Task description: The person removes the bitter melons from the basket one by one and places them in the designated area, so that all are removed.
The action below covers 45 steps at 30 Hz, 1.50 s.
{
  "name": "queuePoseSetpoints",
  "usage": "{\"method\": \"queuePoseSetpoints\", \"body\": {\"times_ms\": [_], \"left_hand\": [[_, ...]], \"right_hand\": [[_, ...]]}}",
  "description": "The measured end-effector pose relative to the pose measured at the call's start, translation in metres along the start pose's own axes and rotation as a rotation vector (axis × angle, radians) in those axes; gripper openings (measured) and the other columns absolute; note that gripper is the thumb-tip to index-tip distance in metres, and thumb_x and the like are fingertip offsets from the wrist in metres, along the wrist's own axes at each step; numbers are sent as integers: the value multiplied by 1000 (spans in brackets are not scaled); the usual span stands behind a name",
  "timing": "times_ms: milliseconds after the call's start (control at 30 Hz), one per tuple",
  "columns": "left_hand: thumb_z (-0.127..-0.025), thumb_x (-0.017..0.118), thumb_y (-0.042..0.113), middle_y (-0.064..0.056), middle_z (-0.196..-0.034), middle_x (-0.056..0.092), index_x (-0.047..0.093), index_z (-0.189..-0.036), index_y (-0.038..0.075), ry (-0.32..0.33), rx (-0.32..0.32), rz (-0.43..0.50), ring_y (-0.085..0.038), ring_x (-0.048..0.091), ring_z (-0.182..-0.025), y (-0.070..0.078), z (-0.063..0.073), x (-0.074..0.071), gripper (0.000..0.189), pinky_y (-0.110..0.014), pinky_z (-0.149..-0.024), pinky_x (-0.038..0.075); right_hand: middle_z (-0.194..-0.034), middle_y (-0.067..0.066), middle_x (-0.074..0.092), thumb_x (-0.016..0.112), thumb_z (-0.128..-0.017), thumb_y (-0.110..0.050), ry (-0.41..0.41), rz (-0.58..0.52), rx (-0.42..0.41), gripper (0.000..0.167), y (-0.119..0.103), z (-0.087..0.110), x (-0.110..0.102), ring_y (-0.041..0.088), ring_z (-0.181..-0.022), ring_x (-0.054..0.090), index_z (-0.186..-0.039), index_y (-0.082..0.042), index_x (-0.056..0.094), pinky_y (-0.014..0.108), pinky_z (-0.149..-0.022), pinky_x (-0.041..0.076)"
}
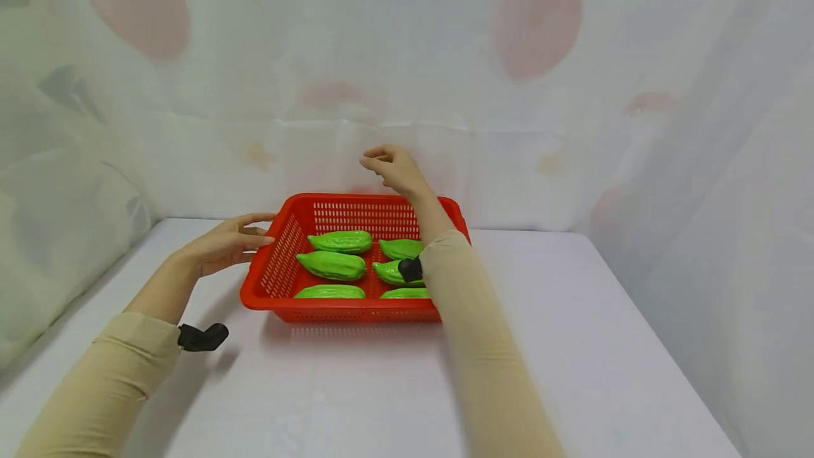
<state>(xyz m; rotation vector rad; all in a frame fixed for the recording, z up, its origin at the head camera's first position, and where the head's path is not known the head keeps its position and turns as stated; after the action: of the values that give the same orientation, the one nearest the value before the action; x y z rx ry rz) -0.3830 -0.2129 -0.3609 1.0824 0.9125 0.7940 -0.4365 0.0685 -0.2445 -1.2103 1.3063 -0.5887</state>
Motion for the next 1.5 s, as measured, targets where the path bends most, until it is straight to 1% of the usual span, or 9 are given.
{"method": "queuePoseSetpoints", "body": {"times_ms": [100, 233, 400, 667, 800, 1067, 1167, 1267, 1500], "left_hand": [[-97, 63, 21, -8, -120, 53, 15, -158, 11, 15, 5, 7, -12, 66, -99, 1, 1, 0, 78, -31, -92, 56], [-97, 63, 19, -5, -115, 55, 14, -158, 11, 9, 15, 26, -12, 65, -98, 2, 1, 3, 78, -31, -92, 56], [-97, 62, 18, -5, -114, 55, 14, -158, 11, 4, 18, 43, -12, 66, -98, 1, 1, 4, 78, -31, -90, 56], [-97, 61, 18, -4, -113, 56, 13, -158, 12, 0, 16, 56, -12, 65, -98, 0, 3, 4, 78, -32, -90, 56], [-97, 61, 18, -2, -111, 57, 13, -158, 12, -5, 16, 78, -11, 65, -97, -1, 3, 6, 77, -31, -90, 56], [-96, 63, 17, 1, -107, 58, 15, -158, 13, -4, 9, 115, -10, 65, -95, -4, 3, 10, 79, -32, -89, 57], [-96, 63, 18, 1, -107, 58, 14, -158, 13, -3, 10, 116, -10, 65, -95, -4, 4, 11, 79, -32, -89, 57], [-96, 63, 18, 1, -107, 58, 14, -158, 12, -4, 18, 113, -10, 65, -95, -3, 5, 10, 79, -31, -88, 57], [-96, 62, 19, 1, -109, 59, 12, -158, 13, -7, 18, 103, -10, 66, -96, -1, 6, 12, 80, -32, -89, 56]], "right_hand": [[-140, 17, 55, 59, -98, -32, -4, -21, 43, 42, 9, -3, 17, 38, -133, 52, -133, -9, 58, 51, -109, 46], [-136, 17, 59, 62, -97, -31, 9, -52, 103, 39, 22, -5, 31, 38, -129, 56, -128, -8, 62, 53, -109, 46], [-134, 16, 61, 64, -95, -30, 5, -89, 156, 38, 34, -6, 40, 36, -129, 57, -126, -8, 62, 55, -110, 44], [-139, 15, 57, 65, -94, -24, -10, -115, 220, 36, 53, -9, 52, 39, -129, 55, -125, -5, 64, 55, -109, 45], [-138, 16, 58, 68, -93, -22, -30, -123, 248, 36, 62, -8, 59, 40, -129, 56, -125, -5, 64, 55, -108, 46], [-138, 14, 58, 71, -90, -24, -69, -49, 286, 40, 71, -2, 65, 39, -129, 55, -125, -6, 65, 53, -108, 46], [-136, 16, 59, 70, -91, -23, -97, 1, 281, 40, 71, -1, 67, 40, -128, 55, -126, -5, 64, 54, -108, 46], [-138, 16, 58, 69, -92, -23, -131, 69, 266, 43, 73, 0, 68, 38, -128, 56, -130, -5, 61, 53, -107, 47], [-144, 10, 53, 71, -90, -23, -180, 217, 228, 46, 79, 1, 71, 31, -131, 52, -133, -10, 61, 49, -106, 48]]}}
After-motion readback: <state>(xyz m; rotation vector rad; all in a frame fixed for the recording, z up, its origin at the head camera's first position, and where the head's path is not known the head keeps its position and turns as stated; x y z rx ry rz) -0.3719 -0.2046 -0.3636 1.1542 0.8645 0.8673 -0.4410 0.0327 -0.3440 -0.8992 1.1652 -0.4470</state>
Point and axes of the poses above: each hand's wrist, its own z-axis away from the middle knuckle, its own x-axis out of the palm, y = z × x, the point moved 8 cm from there along -z, towards the middle knuckle
